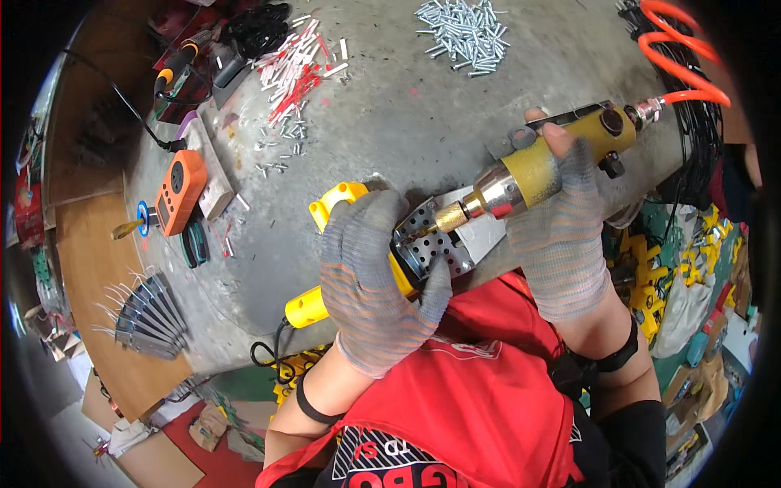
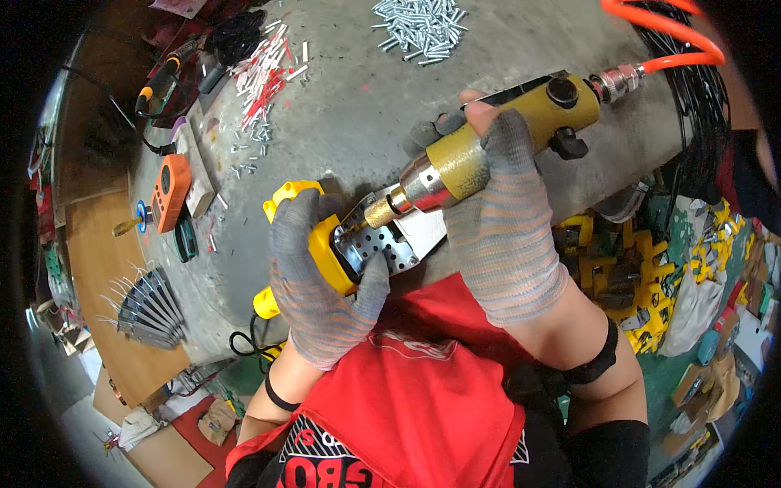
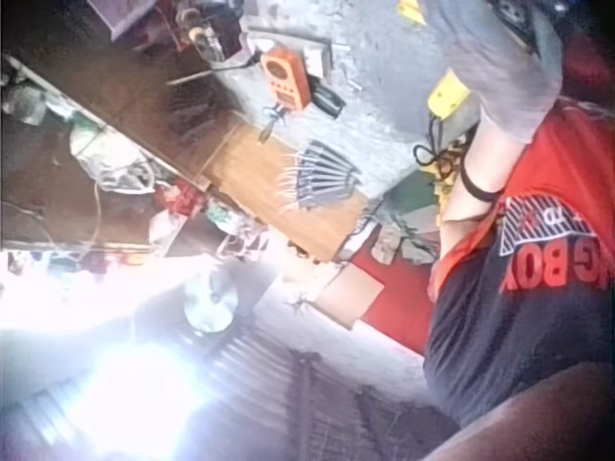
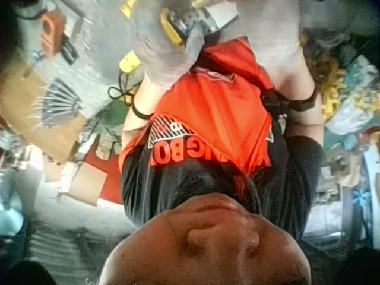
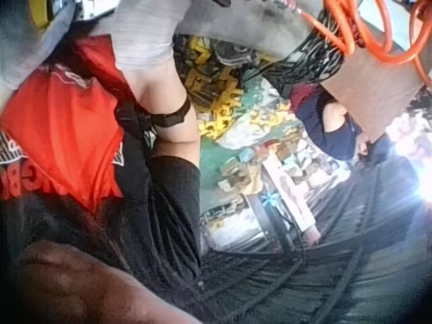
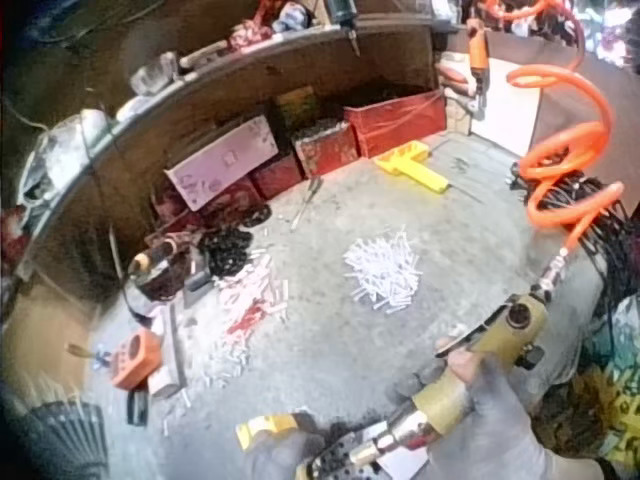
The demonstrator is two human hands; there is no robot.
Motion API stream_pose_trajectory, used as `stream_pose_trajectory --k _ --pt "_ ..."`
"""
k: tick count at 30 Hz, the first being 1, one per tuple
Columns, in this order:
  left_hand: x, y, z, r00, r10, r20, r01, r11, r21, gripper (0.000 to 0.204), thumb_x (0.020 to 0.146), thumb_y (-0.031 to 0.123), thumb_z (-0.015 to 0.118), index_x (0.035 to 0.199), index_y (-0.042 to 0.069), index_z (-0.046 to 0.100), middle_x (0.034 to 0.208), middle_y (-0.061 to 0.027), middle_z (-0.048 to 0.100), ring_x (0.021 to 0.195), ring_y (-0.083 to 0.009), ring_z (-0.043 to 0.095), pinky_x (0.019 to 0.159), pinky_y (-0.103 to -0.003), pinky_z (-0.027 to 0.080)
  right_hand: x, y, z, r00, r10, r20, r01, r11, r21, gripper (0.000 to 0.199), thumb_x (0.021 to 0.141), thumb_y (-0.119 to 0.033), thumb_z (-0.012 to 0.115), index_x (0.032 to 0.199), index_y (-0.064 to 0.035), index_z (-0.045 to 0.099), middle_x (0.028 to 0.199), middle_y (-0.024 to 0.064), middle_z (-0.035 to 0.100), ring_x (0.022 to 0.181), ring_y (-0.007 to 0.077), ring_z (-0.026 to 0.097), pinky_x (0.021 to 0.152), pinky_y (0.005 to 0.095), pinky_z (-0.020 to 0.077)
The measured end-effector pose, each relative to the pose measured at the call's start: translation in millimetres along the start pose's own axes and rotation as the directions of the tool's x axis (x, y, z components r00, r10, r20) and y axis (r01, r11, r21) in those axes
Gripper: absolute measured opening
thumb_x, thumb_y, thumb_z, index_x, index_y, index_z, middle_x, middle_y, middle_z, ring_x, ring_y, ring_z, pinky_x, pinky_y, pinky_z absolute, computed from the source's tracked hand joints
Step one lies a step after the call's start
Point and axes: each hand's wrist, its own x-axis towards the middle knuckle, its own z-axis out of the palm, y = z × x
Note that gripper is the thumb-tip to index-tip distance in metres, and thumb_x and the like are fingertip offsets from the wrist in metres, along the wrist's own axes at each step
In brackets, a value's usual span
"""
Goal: Soldering wires and using an electric screwdriver to assemble a yellow plastic device housing.
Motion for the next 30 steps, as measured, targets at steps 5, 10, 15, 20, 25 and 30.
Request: stream_pose_trajectory --k 5,10,15,20,25,30 --pt "0.6 1.9 -3.4 1.000 -0.013 0.017 0.013 1.000 -0.001 0.076 0.061 0.004 0.075 0.129 0.001 0.042 0.106 -0.0192 0.060 0.097 -0.0363 0.060 0.092 -0.045 0.044 -2.6 4.3 -3.9 0.937 -0.299 0.178 0.343 0.711 -0.613 0.043 0.087 -0.001 0.058 0.128 -0.0069 0.046 0.099 0.0071 0.058 0.090 0.0207 0.061 0.081 0.0330 0.0520" --pt "-1.9 -9.0 -0.8 0.986 0.135 0.095 -0.123 0.984 -0.128 0.061 0.067 0.001 0.077 0.122 0.003 0.050 0.076 -0.0051 0.064 0.085 -0.0268 0.064 0.095 -0.045 0.041 -17.8 -16.8 8.1 0.938 -0.336 0.089 0.345 0.872 -0.347 0.037 0.090 -0.028 0.062 0.116 -0.0021 0.056 0.090 0.0044 0.061 0.087 0.0191 0.060 0.081 0.0354 0.0510" --pt "-2.8 -5.0 -5.6 0.984 0.164 0.065 -0.159 0.984 -0.082 0.065 0.063 0.008 0.083 0.120 0.003 0.051 0.072 -0.0033 0.065 0.085 -0.0270 0.062 0.092 -0.044 0.041 -14.1 -16.5 -13.6 0.994 -0.101 0.040 0.099 0.993 0.056 0.037 0.092 -0.021 0.057 0.119 0.0039 0.051 0.087 0.0063 0.063 0.085 0.0206 0.061 0.088 0.0393 0.0487" --pt "-1.7 -1.8 -6.3 0.986 0.152 0.073 -0.146 0.986 -0.085 0.068 0.061 0.013 0.085 0.121 0.004 0.052 0.073 -0.0025 0.065 0.087 -0.0292 0.060 0.094 -0.044 0.039 -15.9 -18.1 -8.0 0.997 -0.077 -0.019 0.078 0.996 0.049 0.037 0.091 -0.020 0.057 0.119 0.0040 0.052 0.086 0.0056 0.063 0.084 0.0206 0.061 0.090 0.0397 0.0484" --pt "-4.3 -2.1 -4.1 0.988 0.150 0.041 -0.147 0.987 -0.062 0.069 0.061 0.012 0.084 0.121 0.004 0.053 0.072 -0.0017 0.064 0.086 -0.0278 0.058 0.095 -0.044 0.039 -13.0 -18.8 -12.8 0.997 -0.080 0.003 0.080 0.996 0.029 0.037 0.092 -0.020 0.057 0.119 0.0040 0.051 0.087 0.0051 0.063 0.084 0.0200 0.061 0.090 0.0402 0.0486" --pt "-5.9 -3.1 -3.1 0.989 0.127 0.080 -0.121 0.990 -0.070 0.068 0.061 0.012 0.084 0.121 0.002 0.053 0.072 -0.0023 0.063 0.082 -0.0279 0.058 0.092 -0.044 0.040 -16.0 -12.5 -12.7 0.994 -0.101 0.050 0.101 0.995 0.001 0.034 0.092 -0.023 0.058 0.113 0.0032 0.055 0.087 0.0051 0.063 0.085 0.0214 0.062 0.088 0.0406 0.0499"
